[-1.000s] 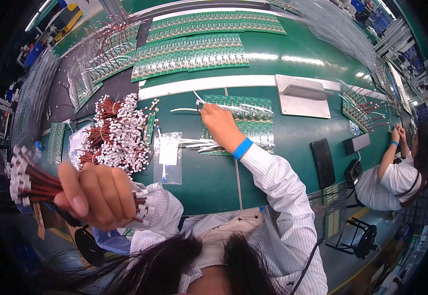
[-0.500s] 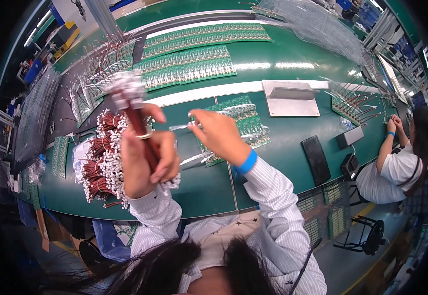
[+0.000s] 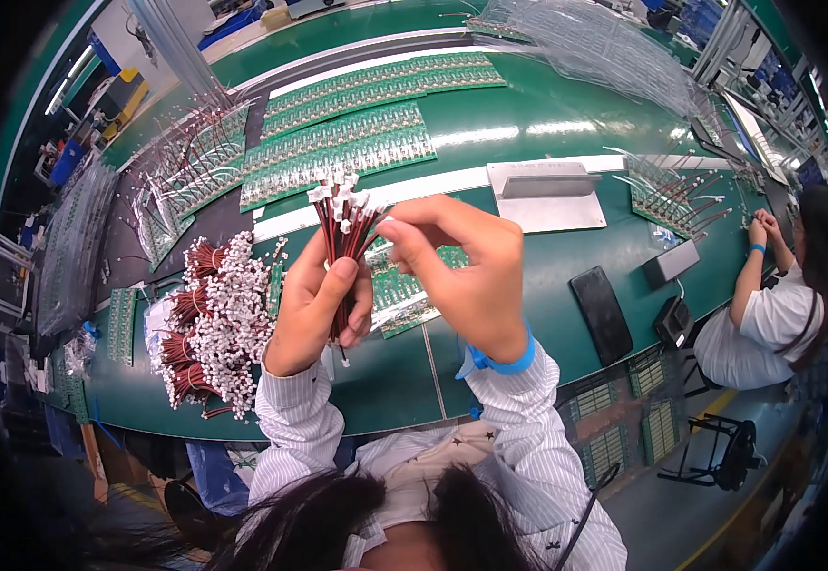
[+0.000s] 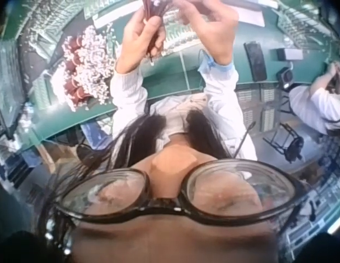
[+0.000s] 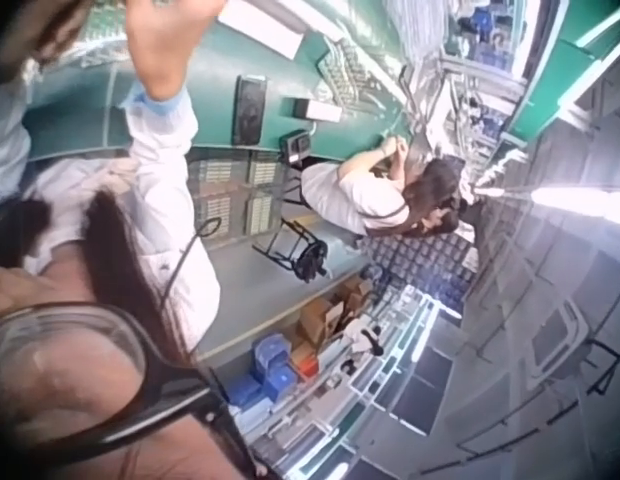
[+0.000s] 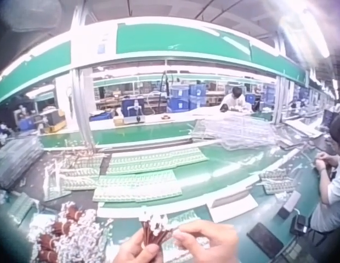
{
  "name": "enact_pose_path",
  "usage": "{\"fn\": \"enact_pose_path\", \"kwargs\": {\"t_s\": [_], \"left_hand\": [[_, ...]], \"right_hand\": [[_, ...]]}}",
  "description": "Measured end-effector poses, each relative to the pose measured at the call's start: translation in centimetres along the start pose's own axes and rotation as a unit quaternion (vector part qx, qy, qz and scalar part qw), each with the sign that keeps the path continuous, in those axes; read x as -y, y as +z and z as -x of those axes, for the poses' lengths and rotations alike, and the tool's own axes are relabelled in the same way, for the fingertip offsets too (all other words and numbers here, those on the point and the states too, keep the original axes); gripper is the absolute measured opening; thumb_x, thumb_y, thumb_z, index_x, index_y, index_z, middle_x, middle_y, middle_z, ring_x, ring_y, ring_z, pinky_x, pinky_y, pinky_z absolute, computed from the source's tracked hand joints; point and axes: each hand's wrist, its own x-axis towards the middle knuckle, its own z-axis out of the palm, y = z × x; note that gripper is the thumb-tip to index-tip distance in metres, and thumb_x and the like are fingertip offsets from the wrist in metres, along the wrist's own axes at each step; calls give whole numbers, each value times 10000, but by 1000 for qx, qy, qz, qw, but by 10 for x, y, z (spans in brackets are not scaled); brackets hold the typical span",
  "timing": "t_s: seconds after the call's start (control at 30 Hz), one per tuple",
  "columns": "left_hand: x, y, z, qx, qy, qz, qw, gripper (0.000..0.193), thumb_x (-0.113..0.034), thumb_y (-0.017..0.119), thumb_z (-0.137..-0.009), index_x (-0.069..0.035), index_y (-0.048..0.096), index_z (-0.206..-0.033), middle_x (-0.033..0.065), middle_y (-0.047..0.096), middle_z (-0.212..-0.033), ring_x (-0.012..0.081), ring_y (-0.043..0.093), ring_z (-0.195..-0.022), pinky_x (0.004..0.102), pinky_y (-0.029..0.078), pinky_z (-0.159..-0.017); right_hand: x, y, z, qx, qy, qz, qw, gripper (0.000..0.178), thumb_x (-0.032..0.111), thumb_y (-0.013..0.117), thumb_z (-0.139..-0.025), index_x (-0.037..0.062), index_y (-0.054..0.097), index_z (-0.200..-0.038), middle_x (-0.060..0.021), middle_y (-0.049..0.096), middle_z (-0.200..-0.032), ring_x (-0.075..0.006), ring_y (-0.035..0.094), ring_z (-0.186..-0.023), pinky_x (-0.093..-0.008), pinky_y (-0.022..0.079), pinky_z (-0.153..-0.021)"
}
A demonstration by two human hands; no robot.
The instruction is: The person takes wires from a plastic bag, pushes the circuit board forward, and inserts the wires one by one into the circuit board.
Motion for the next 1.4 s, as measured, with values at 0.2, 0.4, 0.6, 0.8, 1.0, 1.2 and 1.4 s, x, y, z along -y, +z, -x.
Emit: {"fn": "enact_pose_path", "kwargs": {"t_s": [0.2,0.4,0.6,0.8,1.0,1.2,1.4], "left_hand": [[5,3,-3,-1,11,-24,1000,312,-185,385,-882,-23,312,-1138,54,474,-538,71,417,-376,174,319,-342],[10,10,-1,-41,104,61,992,324,-189,392,-878,-31,312,-1149,60,467,-543,53,351,-344,159,278,-332],[6,11,-1,-49,89,90,991,286,-144,393,-872,4,346,-1112,117,514,-604,36,334,-335,167,280,-341],[6,10,3,-89,132,83,984,252,-116,421,-857,8,372,-1071,124,521,-599,51,358,-337,173,278,-334],[-7,4,7,-178,241,180,937,190,-179,414,-867,-2,400,-933,14,363,-482,63,304,-331,211,270,-325],[-6,-10,12,-115,131,111,978,177,-149,467,-841,18,446,-895,-4,387,-503,46,323,-356,195,274,-345],[-13,-5,10,-15,-42,-88,995,200,-104,568,-773,12,517,-927,-46,440,-705,-1,355,-579,162,271,-452]], "right_hand": [[-1,-12,-1,-125,-16,-188,974,150,82,505,-821,-63,537,-842,-106,564,-626,-150,547,-520,-242,458,-483],[-4,-12,2,-140,-61,-266,952,211,150,470,-847,-58,507,-847,-111,550,-611,-169,529,-482,-268,449,-446],[-6,-10,1,-173,-54,-314,932,232,184,440,-863,-42,485,-884,-90,521,-608,-154,490,-474,-274,429,-421],[1,-6,3,-211,-91,-365,902,236,199,417,-861,-28,477,-842,-69,470,-578,-139,468,-456,-246,403,-384],[-3,-21,-1,88,-11,-214,973,86,37,489,-760,-41,524,-766,-96,538,-632,-164,541,-495,-235,455,-456],[-16,-17,-16,238,-85,104,962,167,70,561,-760,-42,547,-883,-115,568,-805,-119,537,-728,-251,430,-629],[-25,-37,-17,81,18,-302,949,329,194,532,-810,-79,483,-989,-85,516,-692,-123,491,-555,-239,427,-480]]}}
